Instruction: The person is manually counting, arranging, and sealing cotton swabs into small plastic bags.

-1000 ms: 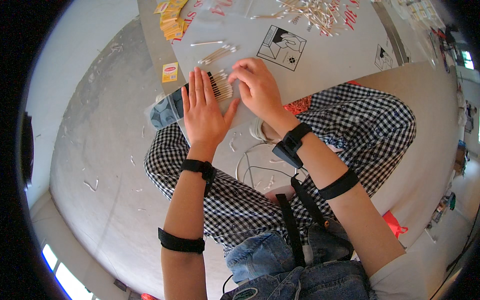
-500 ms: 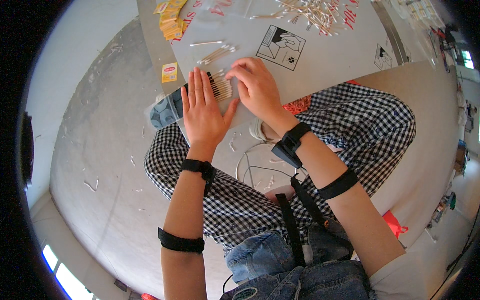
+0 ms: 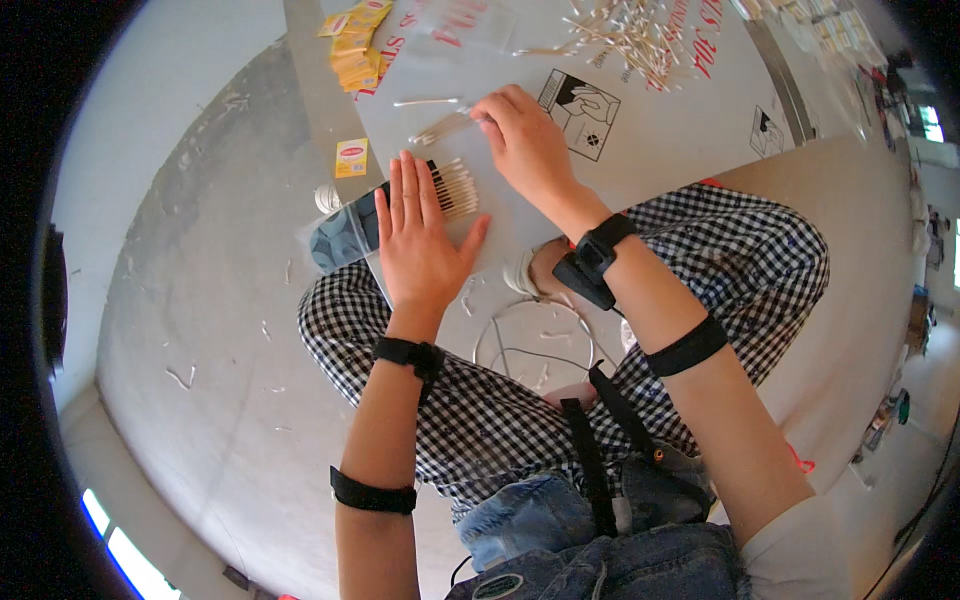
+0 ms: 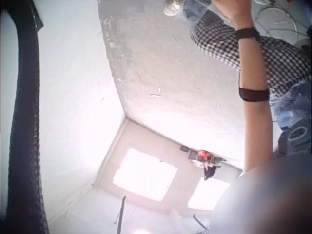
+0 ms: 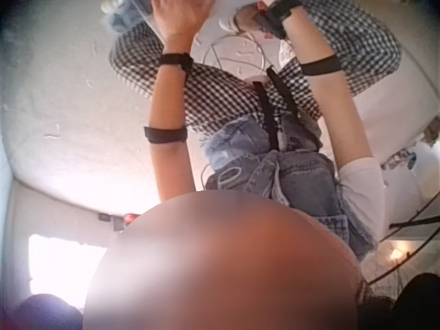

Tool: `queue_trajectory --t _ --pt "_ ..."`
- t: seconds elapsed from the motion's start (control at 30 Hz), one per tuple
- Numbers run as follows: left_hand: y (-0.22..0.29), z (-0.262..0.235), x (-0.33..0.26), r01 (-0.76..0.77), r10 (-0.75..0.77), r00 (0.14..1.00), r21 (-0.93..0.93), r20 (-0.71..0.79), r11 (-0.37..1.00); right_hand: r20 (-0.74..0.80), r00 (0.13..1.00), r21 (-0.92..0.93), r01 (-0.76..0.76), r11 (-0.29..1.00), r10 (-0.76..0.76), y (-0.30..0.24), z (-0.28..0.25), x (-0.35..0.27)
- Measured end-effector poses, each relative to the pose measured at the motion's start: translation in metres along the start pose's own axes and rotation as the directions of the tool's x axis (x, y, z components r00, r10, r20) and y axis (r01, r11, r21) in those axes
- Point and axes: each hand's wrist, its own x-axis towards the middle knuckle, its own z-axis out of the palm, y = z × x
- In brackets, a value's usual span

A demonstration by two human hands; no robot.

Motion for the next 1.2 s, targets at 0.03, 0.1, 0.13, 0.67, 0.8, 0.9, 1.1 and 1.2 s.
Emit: queue_trajectory --t 0.03,0.1,0.13,0.67,0.8,0.9,1.1,1.2 --pt "0.000 -0.002 -0.001 -0.002 0.002 1.000 -0.005 -0.007 1.000 0.033 0.999 -0.035 -0.006 0.999 0.007 -0.001 -0.001 0.003" --pt "0.000 -0.004 -0.003 0.006 -0.006 1.000 -0.015 -0.008 1.000 0.066 0.998 -0.051 0.022 0.998 -0.019 -0.006 -0.003 0.003" --pt "0.000 -0.005 -0.004 0.011 -0.011 1.000 -0.025 -0.006 1.000 0.097 0.995 -0.067 0.046 0.997 -0.040 -0.009 -0.003 0.001" --pt "0.001 -0.016 -0.009 0.024 -0.024 1.000 -0.072 0.000 0.997 0.177 0.971 -0.079 0.179 0.981 -0.163 -0.022 -0.009 0.011" --pt "-0.001 -0.021 -0.013 0.045 -0.042 0.998 -0.084 0.040 0.995 0.091 0.991 -0.087 0.105 0.991 -0.097 -0.017 -0.015 0.008" --pt "0.001 -0.028 -0.013 0.086 -0.078 0.995 -0.159 0.055 0.984 0.056 0.998 0.007 0.000 1.000 -0.001 -0.023 -0.021 -0.004" --pt "0.008 -0.030 -0.019 0.137 -0.406 0.913 -0.919 -0.027 0.370 0.022 0.954 0.552 -0.262 0.792 0.300 -0.053 -0.012 -0.043" --pt "0.015 -0.027 -0.015 0.083 -0.594 0.804 -0.993 0.021 0.078 0.091 0.924 0.759 -0.307 0.574 0.373 -0.059 -0.006 -0.051"
